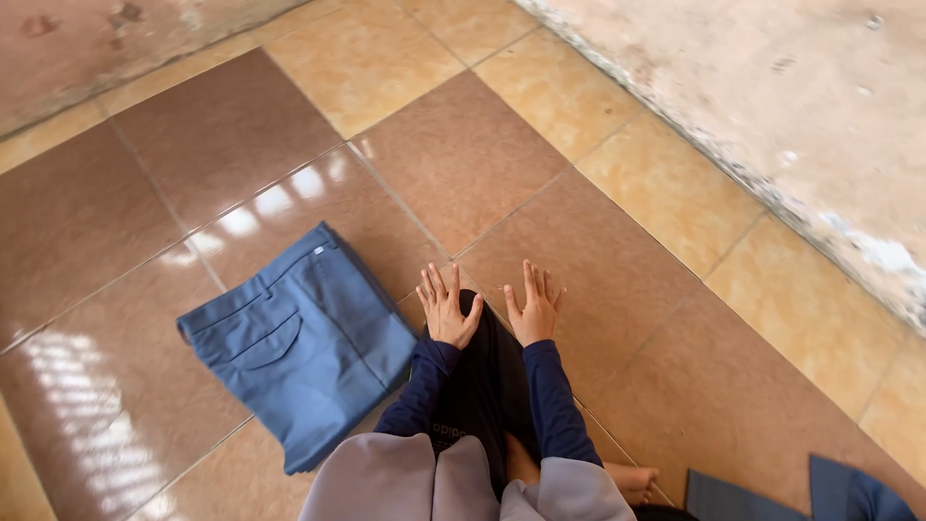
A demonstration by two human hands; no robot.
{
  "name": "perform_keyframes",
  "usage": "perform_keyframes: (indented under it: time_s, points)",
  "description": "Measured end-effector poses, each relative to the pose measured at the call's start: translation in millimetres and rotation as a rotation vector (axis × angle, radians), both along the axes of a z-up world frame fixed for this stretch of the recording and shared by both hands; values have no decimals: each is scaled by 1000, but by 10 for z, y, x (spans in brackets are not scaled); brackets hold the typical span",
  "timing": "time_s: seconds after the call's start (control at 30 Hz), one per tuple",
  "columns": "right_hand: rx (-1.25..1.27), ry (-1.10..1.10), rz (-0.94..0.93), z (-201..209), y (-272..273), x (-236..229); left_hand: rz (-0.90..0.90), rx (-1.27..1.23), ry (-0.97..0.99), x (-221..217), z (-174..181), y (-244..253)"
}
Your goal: Folding trousers into neat rectangles on the floor in a sewing factory environment.
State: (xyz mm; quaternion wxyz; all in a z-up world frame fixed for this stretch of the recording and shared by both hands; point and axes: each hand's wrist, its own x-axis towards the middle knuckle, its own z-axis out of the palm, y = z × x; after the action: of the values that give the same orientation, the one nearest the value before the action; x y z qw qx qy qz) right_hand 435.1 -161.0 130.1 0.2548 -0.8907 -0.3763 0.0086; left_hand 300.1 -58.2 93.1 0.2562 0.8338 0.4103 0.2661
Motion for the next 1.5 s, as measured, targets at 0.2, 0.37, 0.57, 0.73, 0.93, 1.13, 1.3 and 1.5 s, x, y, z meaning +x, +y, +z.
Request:
perform_keyframes:
  time_s: [0.2,0.37,0.57,0.73,0.93,1.13,1.3,1.5]
  points:
    - [-68,58,-156,40,-715,344,-140,6,-9,492,36,-402]
    - [-148,74,-281,29,-1291,497,-263,-20,1,782,-36,-748]
    - [-198,71,-404,78,-1910,569,-402,-45,18,1038,-105,-1272]
    - [-215,56,-507,82,-2419,603,-519,-51,8,1258,-97,-1658]
    - [-195,79,-640,40,-3005,560,-637,-50,7,1485,-36,-2106]
    - [-173,83,-809,3,-3632,485,-767,-21,-12,1669,-7,-2635]
    - [-171,94,-957,192,-4146,342,-872,23,-11,1825,36,-3148]
    - [-126,60,-1148,349,-4794,63,-1028,-7,-39,1920,137,-3811]
